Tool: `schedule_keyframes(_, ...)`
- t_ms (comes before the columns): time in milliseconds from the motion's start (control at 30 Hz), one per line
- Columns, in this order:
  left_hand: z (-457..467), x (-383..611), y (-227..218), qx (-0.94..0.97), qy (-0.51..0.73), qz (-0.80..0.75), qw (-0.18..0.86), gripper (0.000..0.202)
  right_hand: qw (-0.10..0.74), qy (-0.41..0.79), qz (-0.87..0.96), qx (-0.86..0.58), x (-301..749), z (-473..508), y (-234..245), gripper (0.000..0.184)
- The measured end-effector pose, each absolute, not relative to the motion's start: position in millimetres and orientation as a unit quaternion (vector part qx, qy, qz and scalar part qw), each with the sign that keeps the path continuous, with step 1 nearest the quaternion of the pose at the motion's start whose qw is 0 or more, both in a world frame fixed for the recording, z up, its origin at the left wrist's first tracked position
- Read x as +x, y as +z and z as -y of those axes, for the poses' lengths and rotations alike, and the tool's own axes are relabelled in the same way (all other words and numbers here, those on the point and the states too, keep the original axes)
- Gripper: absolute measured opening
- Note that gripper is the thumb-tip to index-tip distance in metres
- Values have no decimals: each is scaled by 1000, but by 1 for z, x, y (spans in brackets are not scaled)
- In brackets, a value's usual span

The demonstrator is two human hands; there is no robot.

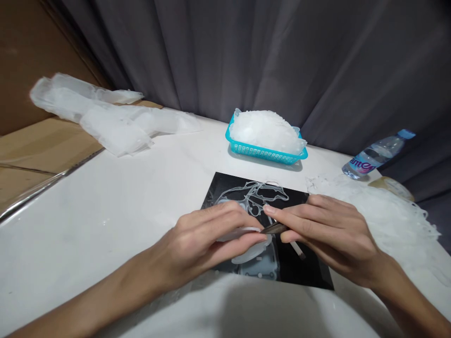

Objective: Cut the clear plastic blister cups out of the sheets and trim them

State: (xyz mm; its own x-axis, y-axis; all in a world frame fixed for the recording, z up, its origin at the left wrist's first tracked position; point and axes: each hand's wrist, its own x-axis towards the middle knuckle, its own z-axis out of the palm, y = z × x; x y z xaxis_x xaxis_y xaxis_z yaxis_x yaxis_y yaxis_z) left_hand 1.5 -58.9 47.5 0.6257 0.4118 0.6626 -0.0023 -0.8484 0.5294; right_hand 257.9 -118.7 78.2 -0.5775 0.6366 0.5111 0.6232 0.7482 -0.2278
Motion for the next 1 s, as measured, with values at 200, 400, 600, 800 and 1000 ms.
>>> schedule_keyframes(200, 59, 1, 48, 867, 411, -122, 255, 18, 310, 29, 879, -361, 264, 117, 80, 37)
schedule_keyframes(400, 59, 1, 48, 871, 436, -121, 192, 21, 359, 94, 854, -366, 267, 110, 73, 46)
schedule_keyframes(600, 60, -6, 50, 874, 428, -97, 207, 24, 413, 186, 814, -362, 254, 109, 57, 45)
schedule_keyframes(800, 68, -11, 55, 880, 402, -122, 222, 32, 446, 163, 815, -331, 244, 112, 48, 29)
schedule_keyframes(1000, 64, -12, 52, 885, 414, -106, 182, 31, 447, 79, 836, -307, 246, 118, 50, 32)
